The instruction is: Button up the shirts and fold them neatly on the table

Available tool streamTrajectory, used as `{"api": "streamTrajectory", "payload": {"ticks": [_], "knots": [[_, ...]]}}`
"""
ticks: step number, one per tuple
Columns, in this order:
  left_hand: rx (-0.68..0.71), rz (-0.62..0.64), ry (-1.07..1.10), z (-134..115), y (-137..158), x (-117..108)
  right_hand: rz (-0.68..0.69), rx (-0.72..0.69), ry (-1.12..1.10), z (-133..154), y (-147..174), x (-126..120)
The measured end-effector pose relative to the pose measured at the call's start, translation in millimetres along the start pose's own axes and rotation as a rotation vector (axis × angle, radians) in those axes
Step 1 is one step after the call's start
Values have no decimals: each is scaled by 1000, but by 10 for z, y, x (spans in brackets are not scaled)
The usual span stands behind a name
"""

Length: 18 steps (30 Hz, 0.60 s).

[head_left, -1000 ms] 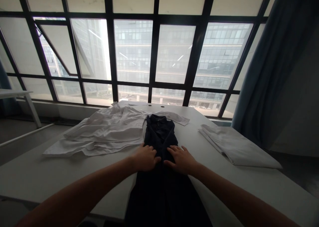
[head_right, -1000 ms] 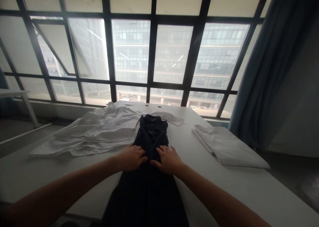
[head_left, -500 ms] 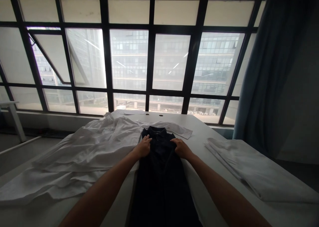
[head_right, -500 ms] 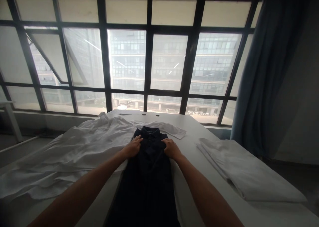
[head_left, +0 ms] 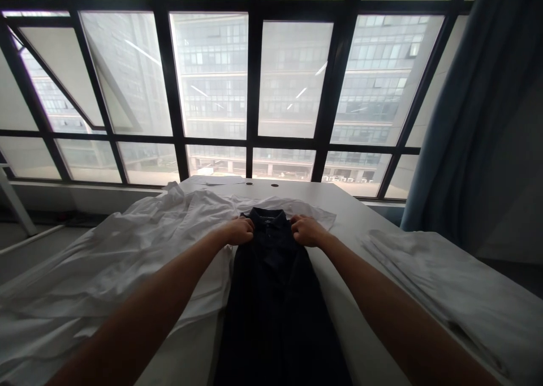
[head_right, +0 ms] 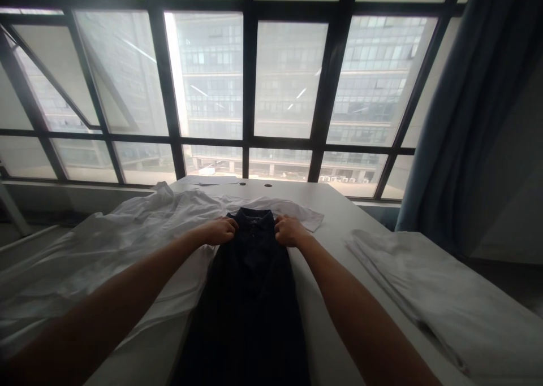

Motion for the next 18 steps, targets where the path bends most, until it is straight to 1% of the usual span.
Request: {"api": "streamTrajectory", "payload": {"ticks": [3,5,6,8,11,12,13,14,16,18], "knots": [[36,-18,-85,-191,-52,48,-10,-59,116,245,-110,-25],[12,-30,-137,-267,-49,133,-10,-68,194,355,-141,29],[-22,-37,-159,-276,-39,182,-10,-61,226,381,-143,69],[-113,-88,-184,-252,-10,259,-25,-27,257,376,-125,147],[-248,-277,-169,-164,41,271,-71,53,251,268,-56,219],[-292,-324,-149,-126,54,272,-89,84,244,219,-27,228],[-335,-341,-120,-86,60,286,-109,120,232,169,2,230],[-378,-323,-82,-45,56,317,-126,159,213,119,30,230],[-436,-224,2,16,27,413,-137,235,158,28,77,243],[-463,-127,57,41,-12,506,-97,301,97,-49,104,293]]}}
Point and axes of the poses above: each hand's wrist, its own y-axis away from the middle knuckle, its own x-axis out of the palm, z = x × y, the point moved 6 cm from there along -y, towards the middle knuckle, and after that the axes turned 5 degrees about -z, right-handed, at the moved point
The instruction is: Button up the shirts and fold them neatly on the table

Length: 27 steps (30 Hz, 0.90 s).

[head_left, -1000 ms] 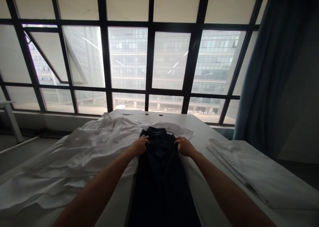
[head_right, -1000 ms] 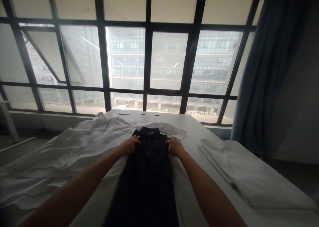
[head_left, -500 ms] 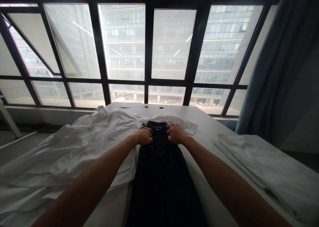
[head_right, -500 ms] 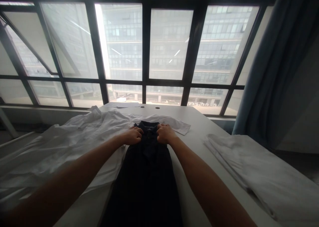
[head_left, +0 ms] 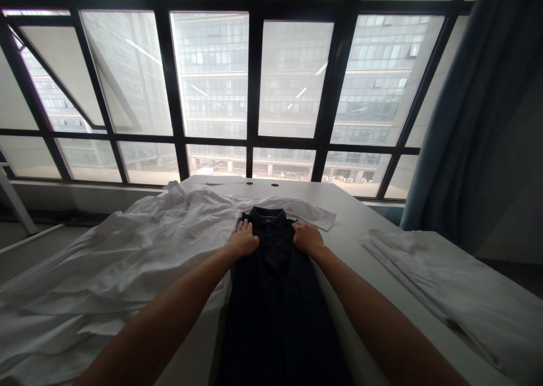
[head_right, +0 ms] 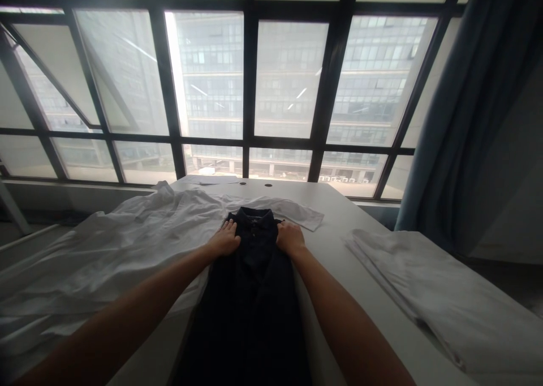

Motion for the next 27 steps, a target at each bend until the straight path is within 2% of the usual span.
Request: {"api": "streamTrajectory", "payload": {"ticks": [2,6,9,12,16,18,20,24,27], "knots": [[-9,44,-11,-7,-36,67,75,54,-46,-59,-6,85],[-3,0,-106,-22,-135,140,220,157,-160,-145,-65,291],[-52,-24,-142,21,-223,206,267,226,-175,-182,-122,410],[-83,-87,-152,56,-283,226,206,246,-138,-168,-143,412],[-87,-127,-127,31,-239,126,-47,164,-101,-18,-14,122],[-60,-113,-99,-38,-112,37,-61,103,-136,98,142,-38],[7,-87,-72,-150,123,-36,14,51,-192,215,354,-165],[241,-47,-54,-399,855,-58,202,-117,-288,472,915,-347],[340,-82,-88,-434,1342,-30,296,-233,-302,628,1323,-392]]}}
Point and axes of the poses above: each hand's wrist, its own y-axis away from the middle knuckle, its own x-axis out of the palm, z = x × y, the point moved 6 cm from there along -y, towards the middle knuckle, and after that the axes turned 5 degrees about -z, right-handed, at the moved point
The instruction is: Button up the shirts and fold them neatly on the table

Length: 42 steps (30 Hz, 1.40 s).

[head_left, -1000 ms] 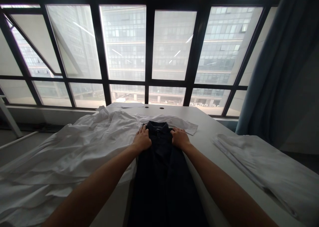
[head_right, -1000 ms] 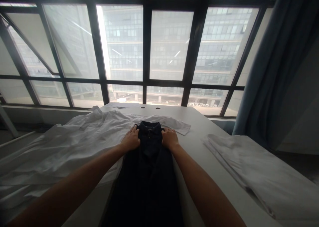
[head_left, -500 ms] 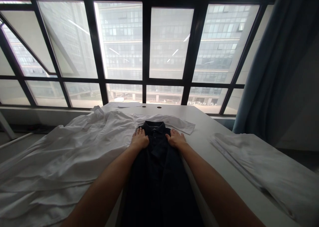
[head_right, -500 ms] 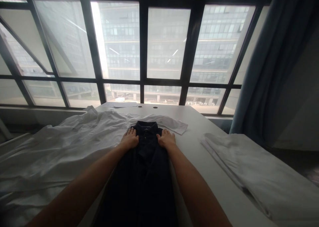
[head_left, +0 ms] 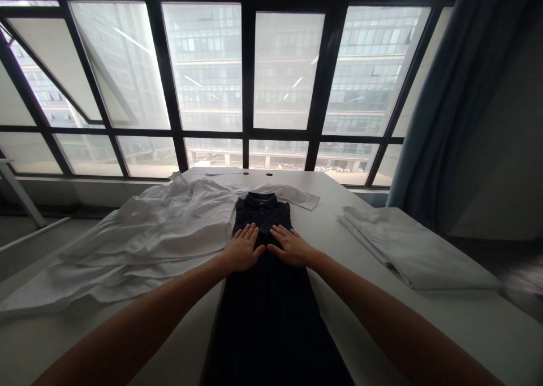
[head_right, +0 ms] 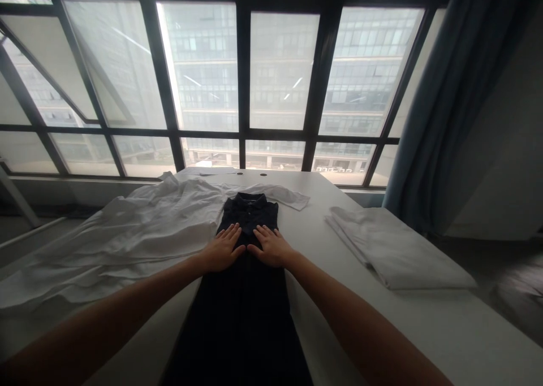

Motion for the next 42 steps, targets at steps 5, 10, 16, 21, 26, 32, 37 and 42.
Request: {"api": "streamTrajectory", "payload": {"ticks": [5,10,16,21,26,32,37,42], "knots": [[-117,-32,-55,142,324,21,13,0,26,99,236,144],[-174,12,-75,299,216,62,15,21,16,76,161,161],[53,30,-190,271,-222,259,15,70,48,-39,-60,165],[52,8,-182,432,-559,432,35,90,56,-233,-315,172],[-64,36,-118,692,-945,534,47,107,64,-452,-657,153],[-155,-16,-48,996,-1407,614,-5,102,51,-706,-1143,120],[-217,4,-24,1162,-1707,643,-55,74,48,-890,-1501,137],[-289,24,-23,1128,-1687,532,-88,91,105,-880,-1549,90]]}}
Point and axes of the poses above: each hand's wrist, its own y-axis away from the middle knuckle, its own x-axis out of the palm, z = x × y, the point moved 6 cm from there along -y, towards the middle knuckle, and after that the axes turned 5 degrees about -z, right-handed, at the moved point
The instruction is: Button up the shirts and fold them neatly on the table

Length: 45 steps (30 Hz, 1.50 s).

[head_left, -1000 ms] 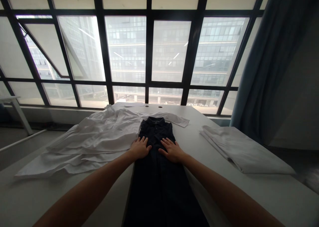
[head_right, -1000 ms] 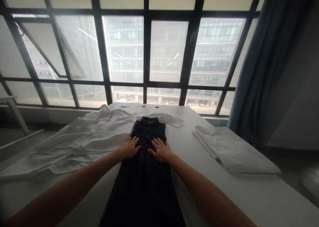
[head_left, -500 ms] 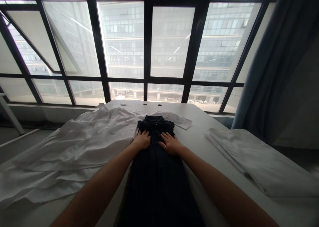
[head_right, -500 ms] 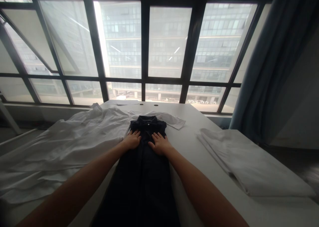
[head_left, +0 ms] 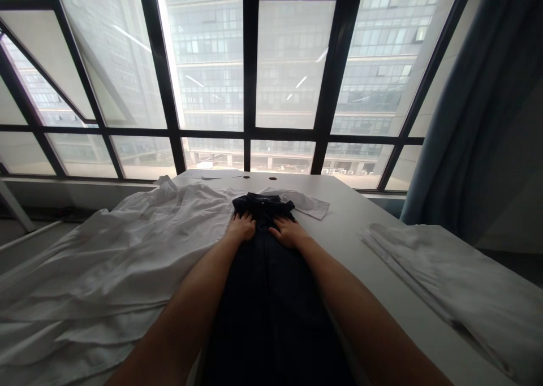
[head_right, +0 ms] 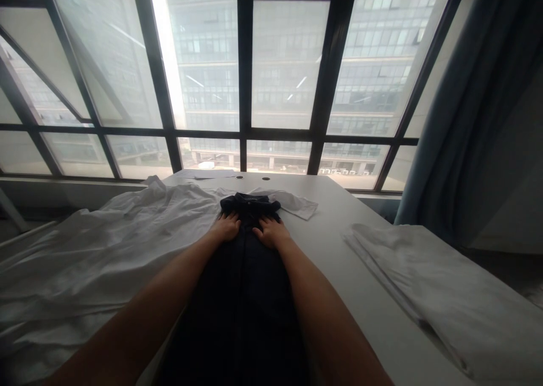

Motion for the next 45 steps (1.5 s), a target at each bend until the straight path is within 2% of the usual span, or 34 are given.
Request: {"api": "streamTrajectory", "payload": {"ticks": [3,6,9,12,17,22,26,31,36,42,45], "knots": [[17,20,-39,-102,262,-109,-33,55,62,94,167,-70],[144,59,-58,-293,685,-178,35,68,25,261,461,-49],[305,94,2,-483,1207,-223,103,21,-48,464,845,-21],[437,125,62,-584,1721,-306,108,-66,-70,635,1259,-83],[565,170,114,-606,2410,-542,64,-213,-53,773,1828,-267],[602,200,151,-669,2889,-748,-56,-228,-13,831,2160,-404],[581,160,173,-803,3067,-899,-135,-295,-86,1005,2370,-563],[527,13,174,-947,3118,-1062,-81,-369,-189,1221,2588,-717],[507,-36,58,-962,3143,-1097,-60,-283,-118,1273,2668,-764],[402,-29,-7,-1023,3126,-1092,-131,-124,-58,1215,2650,-877],[413,-23,-91,-1110,3128,-1056,-172,-77,-54,1187,2653,-948]]}}
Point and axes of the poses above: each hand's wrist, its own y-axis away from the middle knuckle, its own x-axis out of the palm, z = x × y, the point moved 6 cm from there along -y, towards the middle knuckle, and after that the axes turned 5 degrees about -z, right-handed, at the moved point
